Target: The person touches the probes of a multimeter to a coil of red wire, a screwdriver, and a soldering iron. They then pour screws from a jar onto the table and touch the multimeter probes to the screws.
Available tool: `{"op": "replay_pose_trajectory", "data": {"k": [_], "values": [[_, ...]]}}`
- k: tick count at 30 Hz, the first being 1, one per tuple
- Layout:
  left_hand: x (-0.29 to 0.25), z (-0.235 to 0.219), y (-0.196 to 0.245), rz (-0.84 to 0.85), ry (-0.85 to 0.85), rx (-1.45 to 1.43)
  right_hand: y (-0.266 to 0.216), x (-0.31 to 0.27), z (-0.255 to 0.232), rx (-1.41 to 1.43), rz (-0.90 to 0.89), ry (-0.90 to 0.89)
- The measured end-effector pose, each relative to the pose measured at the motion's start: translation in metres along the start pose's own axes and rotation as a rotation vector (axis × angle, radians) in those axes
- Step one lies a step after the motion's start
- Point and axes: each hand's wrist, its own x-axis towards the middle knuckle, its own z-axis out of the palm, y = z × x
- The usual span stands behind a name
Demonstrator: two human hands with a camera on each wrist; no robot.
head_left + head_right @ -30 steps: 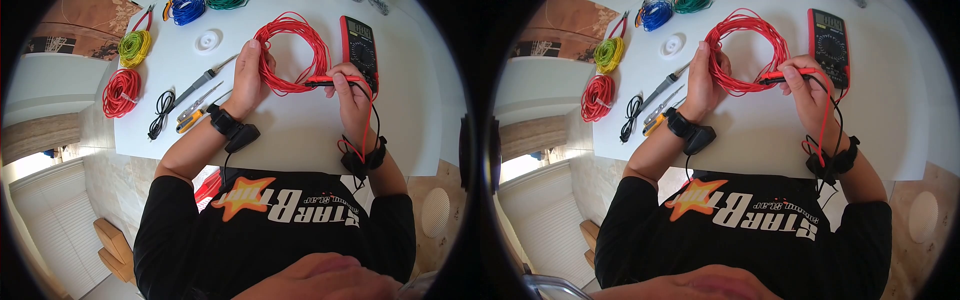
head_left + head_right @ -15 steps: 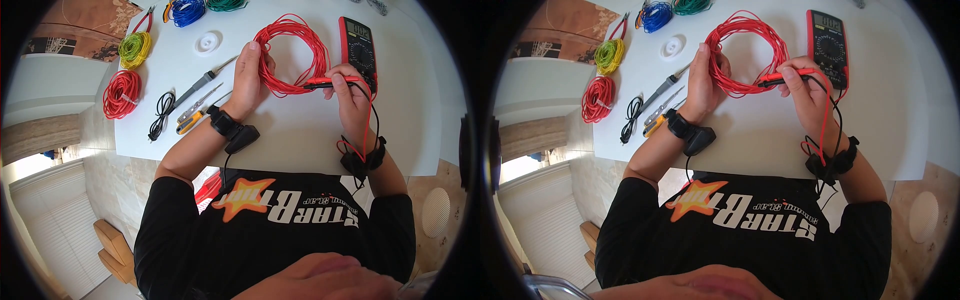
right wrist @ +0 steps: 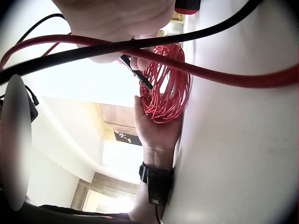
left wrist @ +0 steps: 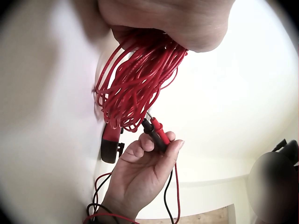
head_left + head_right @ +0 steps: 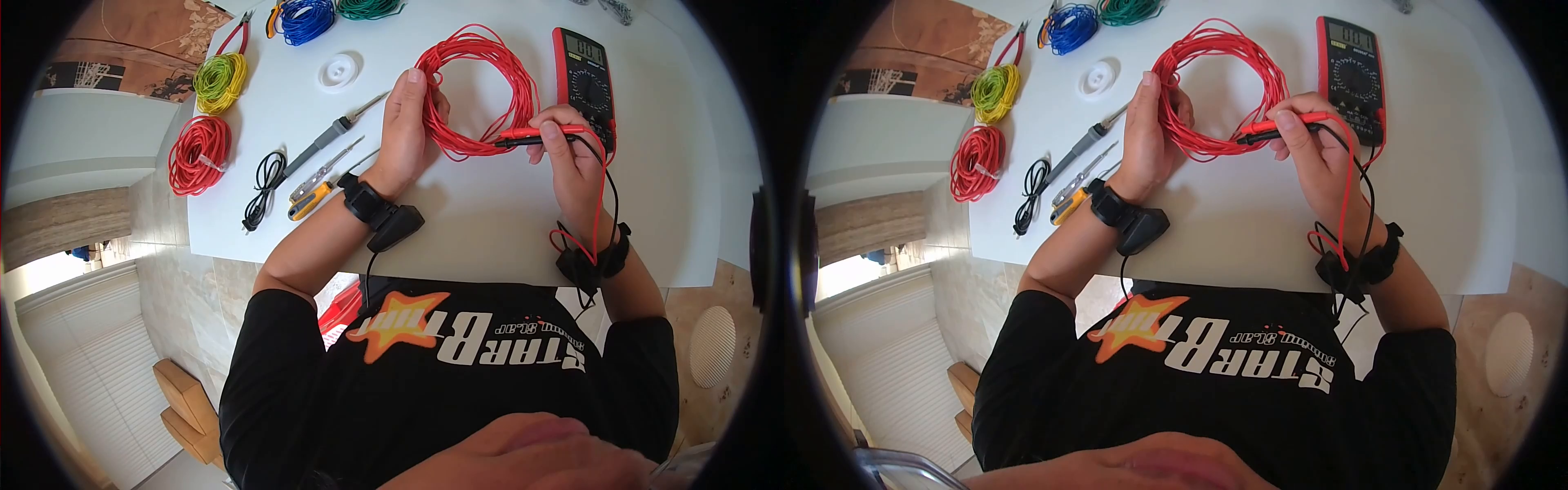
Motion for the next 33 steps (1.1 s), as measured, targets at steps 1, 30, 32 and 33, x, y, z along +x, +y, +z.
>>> {"op": "replay_pose_trajectory", "data": {"k": [1, 30, 32, 33], "values": [[0.0, 0.0, 0.0, 0.002, 0.001, 0.005, 0.0, 0.0, 0.0, -0.001, 0.005, 0.003], [0.0, 0.003, 0.002, 0.001, 0.005, 0.017, -0.005, 0.006, -0.003, -0.209, -0.208, 0.177], [-0.001, 0.003, 0.002, 0.005, 0.0, 0.016, -0.004, 0.006, -0.002, -0.189, -0.202, 0.154], [-0.001, 0.004, 0.003, -0.004, -0.001, 0.0, -0.003, 0.006, -0.002, -0.189, -0.202, 0.154]]}}
